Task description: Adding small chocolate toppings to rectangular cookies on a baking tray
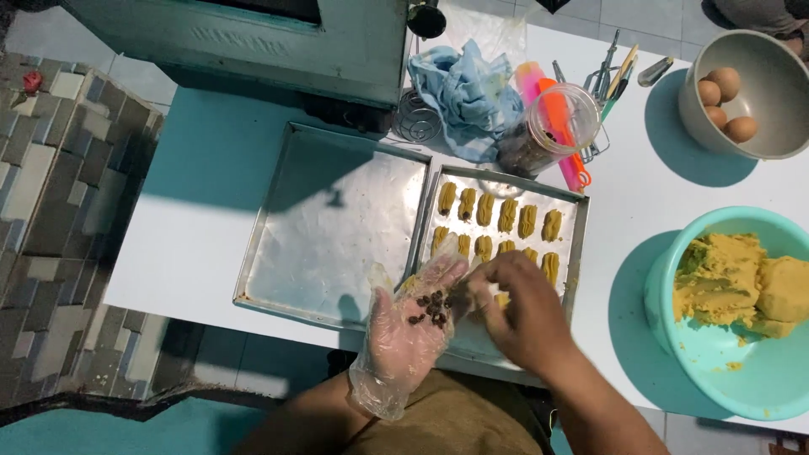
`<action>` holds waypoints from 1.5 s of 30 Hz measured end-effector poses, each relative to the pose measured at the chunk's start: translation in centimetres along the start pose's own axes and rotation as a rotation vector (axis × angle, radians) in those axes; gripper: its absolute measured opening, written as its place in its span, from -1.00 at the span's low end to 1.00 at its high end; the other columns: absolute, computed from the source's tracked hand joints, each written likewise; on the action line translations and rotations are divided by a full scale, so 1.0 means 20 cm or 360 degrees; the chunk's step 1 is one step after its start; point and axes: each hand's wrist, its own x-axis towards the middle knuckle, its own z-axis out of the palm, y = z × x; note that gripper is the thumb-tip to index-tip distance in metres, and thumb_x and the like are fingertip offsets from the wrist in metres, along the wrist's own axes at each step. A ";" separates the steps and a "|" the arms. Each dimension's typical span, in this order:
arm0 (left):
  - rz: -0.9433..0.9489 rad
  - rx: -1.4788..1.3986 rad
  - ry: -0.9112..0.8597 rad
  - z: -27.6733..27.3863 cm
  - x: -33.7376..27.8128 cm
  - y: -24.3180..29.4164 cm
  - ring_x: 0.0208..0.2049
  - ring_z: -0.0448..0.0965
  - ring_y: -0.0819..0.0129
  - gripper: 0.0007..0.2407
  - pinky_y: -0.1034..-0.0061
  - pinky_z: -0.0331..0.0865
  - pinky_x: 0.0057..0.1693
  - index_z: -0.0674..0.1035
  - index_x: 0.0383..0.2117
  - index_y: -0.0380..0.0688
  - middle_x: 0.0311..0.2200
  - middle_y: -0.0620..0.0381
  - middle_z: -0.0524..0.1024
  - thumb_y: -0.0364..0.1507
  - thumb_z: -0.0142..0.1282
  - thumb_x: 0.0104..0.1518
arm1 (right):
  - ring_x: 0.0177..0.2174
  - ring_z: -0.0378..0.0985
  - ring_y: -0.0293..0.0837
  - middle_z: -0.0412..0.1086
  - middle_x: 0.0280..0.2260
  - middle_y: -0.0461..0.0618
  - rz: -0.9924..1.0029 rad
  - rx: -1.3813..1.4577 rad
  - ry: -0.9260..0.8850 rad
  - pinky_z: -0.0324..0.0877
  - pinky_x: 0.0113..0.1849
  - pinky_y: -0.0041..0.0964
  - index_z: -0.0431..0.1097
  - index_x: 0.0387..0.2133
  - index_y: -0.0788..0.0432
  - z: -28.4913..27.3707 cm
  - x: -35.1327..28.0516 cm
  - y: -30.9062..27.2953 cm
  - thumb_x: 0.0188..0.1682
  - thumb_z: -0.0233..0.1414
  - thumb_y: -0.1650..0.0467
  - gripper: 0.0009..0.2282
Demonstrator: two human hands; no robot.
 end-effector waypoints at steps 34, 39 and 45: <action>0.0201 -0.0284 -0.0089 -0.12 -0.02 0.15 0.47 -0.04 -0.20 -0.28 0.10 -0.10 0.52 0.11 0.39 -0.43 0.42 -0.34 0.02 -0.03 -0.01 0.34 | -0.29 0.51 0.20 0.48 -0.27 0.16 -0.0080 -0.1034 -0.0137 0.39 -0.41 0.07 0.54 -0.19 0.19 0.00 0.51 0.37 -0.05 0.14 0.41 -0.81; 0.0238 -0.0271 -0.0094 -0.10 -0.02 0.16 0.47 -0.05 -0.19 -0.31 0.06 -0.15 0.52 0.16 0.38 -0.42 0.42 -0.32 0.05 -0.04 -0.01 0.35 | -0.31 0.49 0.18 0.48 -0.31 0.14 -0.0110 -0.1148 -0.0051 0.36 -0.43 0.05 0.55 -0.25 0.18 0.01 0.52 0.39 -0.14 0.22 0.39 -0.80; 0.0226 -0.0240 -0.0082 -0.10 -0.02 0.17 0.46 -0.01 -0.17 -0.30 0.09 -0.12 0.52 0.17 0.38 -0.41 0.41 -0.32 0.07 -0.02 -0.02 0.34 | -0.34 0.47 0.16 0.46 -0.30 0.11 -0.0038 -0.0965 0.0036 0.34 -0.48 0.05 0.56 -0.28 0.10 -0.02 0.50 0.31 -0.06 0.19 0.33 -0.85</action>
